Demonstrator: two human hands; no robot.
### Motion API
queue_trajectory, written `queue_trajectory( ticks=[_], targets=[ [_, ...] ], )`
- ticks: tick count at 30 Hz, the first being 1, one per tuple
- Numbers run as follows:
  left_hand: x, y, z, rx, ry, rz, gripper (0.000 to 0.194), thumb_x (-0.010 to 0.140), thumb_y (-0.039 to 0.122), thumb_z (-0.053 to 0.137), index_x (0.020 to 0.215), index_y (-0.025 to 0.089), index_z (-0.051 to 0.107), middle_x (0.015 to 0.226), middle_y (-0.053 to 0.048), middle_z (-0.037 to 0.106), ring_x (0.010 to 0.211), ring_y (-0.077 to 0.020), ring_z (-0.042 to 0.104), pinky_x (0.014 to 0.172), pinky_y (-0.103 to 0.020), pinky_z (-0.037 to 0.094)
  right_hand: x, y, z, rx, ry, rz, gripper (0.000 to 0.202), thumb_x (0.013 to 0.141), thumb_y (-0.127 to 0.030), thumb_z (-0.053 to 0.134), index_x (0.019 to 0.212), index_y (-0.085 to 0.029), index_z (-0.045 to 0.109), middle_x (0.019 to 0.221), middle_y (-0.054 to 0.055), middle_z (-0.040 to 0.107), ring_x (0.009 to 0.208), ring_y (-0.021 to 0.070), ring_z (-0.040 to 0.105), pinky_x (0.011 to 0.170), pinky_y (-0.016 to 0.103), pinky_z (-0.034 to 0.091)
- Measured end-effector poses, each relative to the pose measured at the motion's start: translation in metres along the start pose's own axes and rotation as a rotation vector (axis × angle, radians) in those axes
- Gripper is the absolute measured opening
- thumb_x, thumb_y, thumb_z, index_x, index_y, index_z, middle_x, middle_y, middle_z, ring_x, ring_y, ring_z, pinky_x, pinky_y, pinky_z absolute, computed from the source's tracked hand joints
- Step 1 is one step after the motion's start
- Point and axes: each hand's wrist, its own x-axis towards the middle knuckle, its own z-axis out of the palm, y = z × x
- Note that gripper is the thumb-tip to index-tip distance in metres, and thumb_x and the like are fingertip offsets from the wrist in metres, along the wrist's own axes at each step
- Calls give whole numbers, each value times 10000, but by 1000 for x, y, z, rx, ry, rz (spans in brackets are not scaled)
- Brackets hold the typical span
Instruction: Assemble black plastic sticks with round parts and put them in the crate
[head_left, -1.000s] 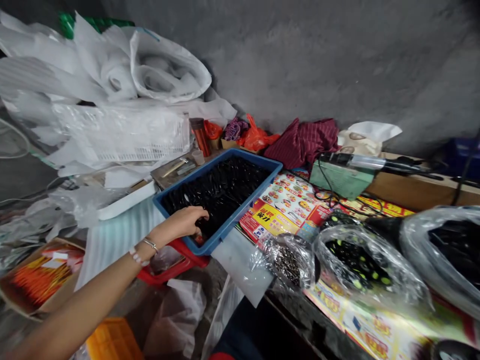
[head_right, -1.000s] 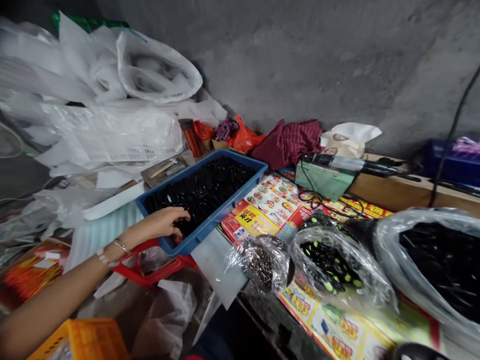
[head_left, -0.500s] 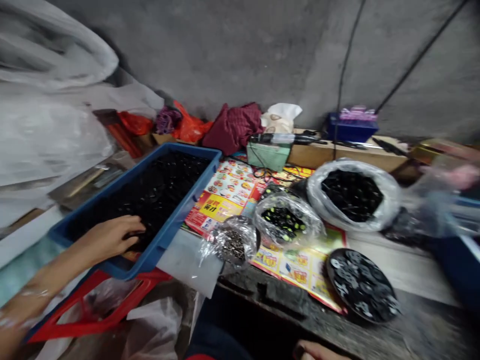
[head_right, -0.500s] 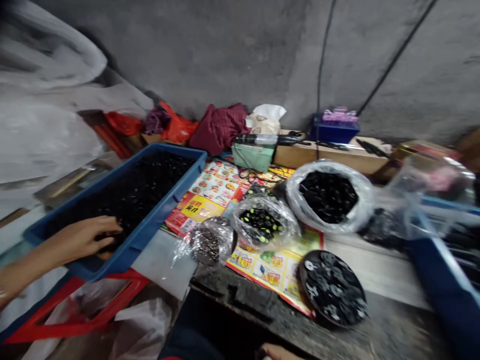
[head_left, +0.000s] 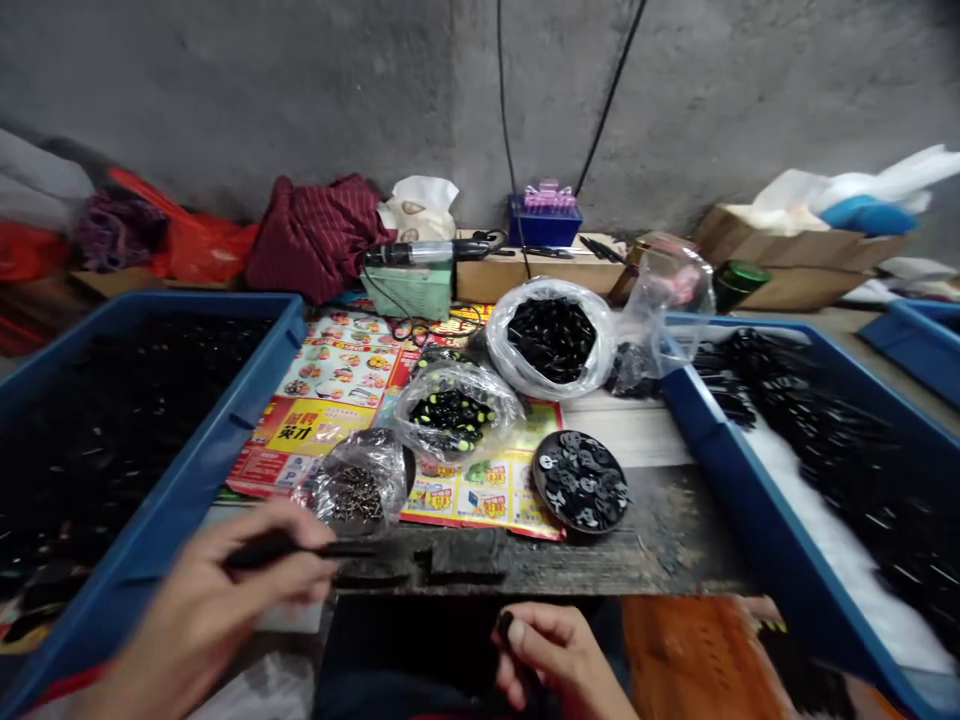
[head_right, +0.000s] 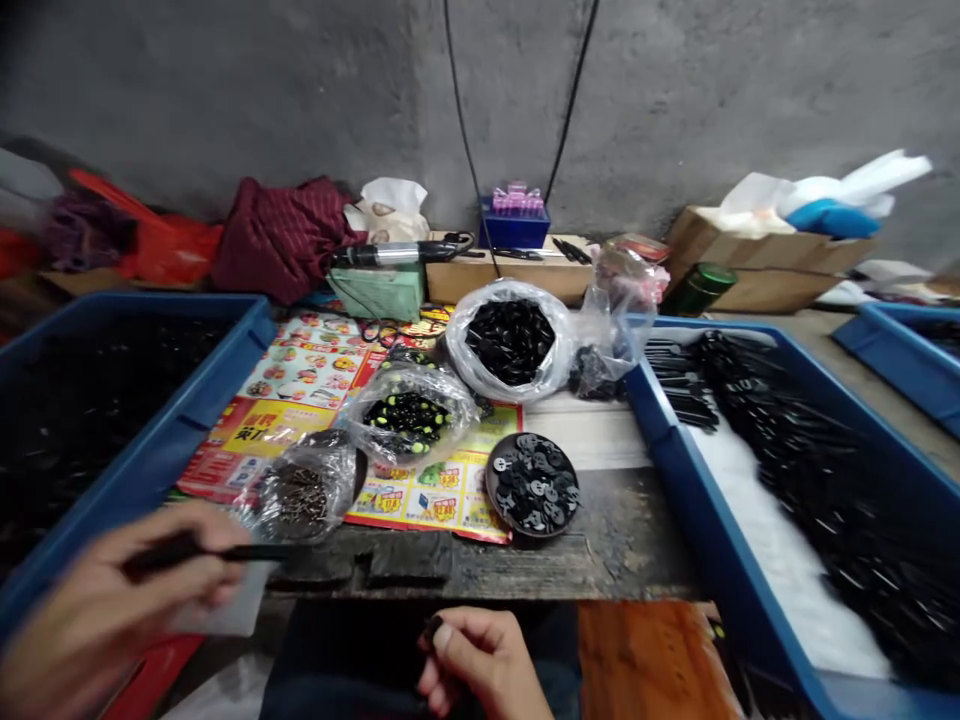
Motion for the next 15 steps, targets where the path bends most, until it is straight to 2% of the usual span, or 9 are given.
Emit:
queue_trajectory(
  ticks=[1,2,4,6,9,13,15],
  targets=[
    [-1,-4,31,-62,-227,-20,275,603,419,779,754,214,674,634,10,686,551,-166,623,494,-229,485,-1,-1,0,37,21,-12,482,620,-559,799,709,-94,705,522,43,660,388,88,517,427,189,396],
    [-2,-9,59,-122,-393,-26,269,627,428,768,729,197,673,639,-16,691,557,-173,628,470,-218,469,-3,-3,-1,71,42,-23,473,623,-546,804,712,-92,703,535,45,667,391,87,523,428,188,401],
    [-6,-18,102,-174,-530,-18,283,679,446,737,706,173,667,609,-34,677,531,-151,601,466,-204,454,-7,-7,-3,133,91,-59,451,633,-525,807,694,-93,695,562,47,676,399,83,532,426,182,404],
    [-10,-25,127,-116,-574,26,253,724,416,707,725,164,684,632,-35,675,537,-137,587,480,-193,449,-12,-12,-8,179,153,-98,436,636,-516,808,685,-98,693,577,43,677,404,79,532,426,177,404],
    [-15,-34,141,15,-566,109,147,743,314,681,808,188,721,711,-22,696,594,-143,602,541,-194,482,-16,-17,-14,181,250,-129,445,617,-528,814,707,-105,706,553,22,651,415,87,531,441,185,413],
    [-19,-44,146,128,-586,122,243,764,282,634,971,241,753,860,-34,752,674,-187,651,588,-220,530,-16,-16,-19,140,297,-162,469,612,-552,807,728,-105,726,550,24,647,433,103,539,458,201,418],
    [-22,-47,149,191,-586,103,266,755,293,639,990,252,758,888,-42,761,686,-202,656,592,-233,540,-15,-14,-20,129,295,-182,465,623,-549,802,727,-102,728,550,34,654,442,109,544,459,203,417]
  ],
)
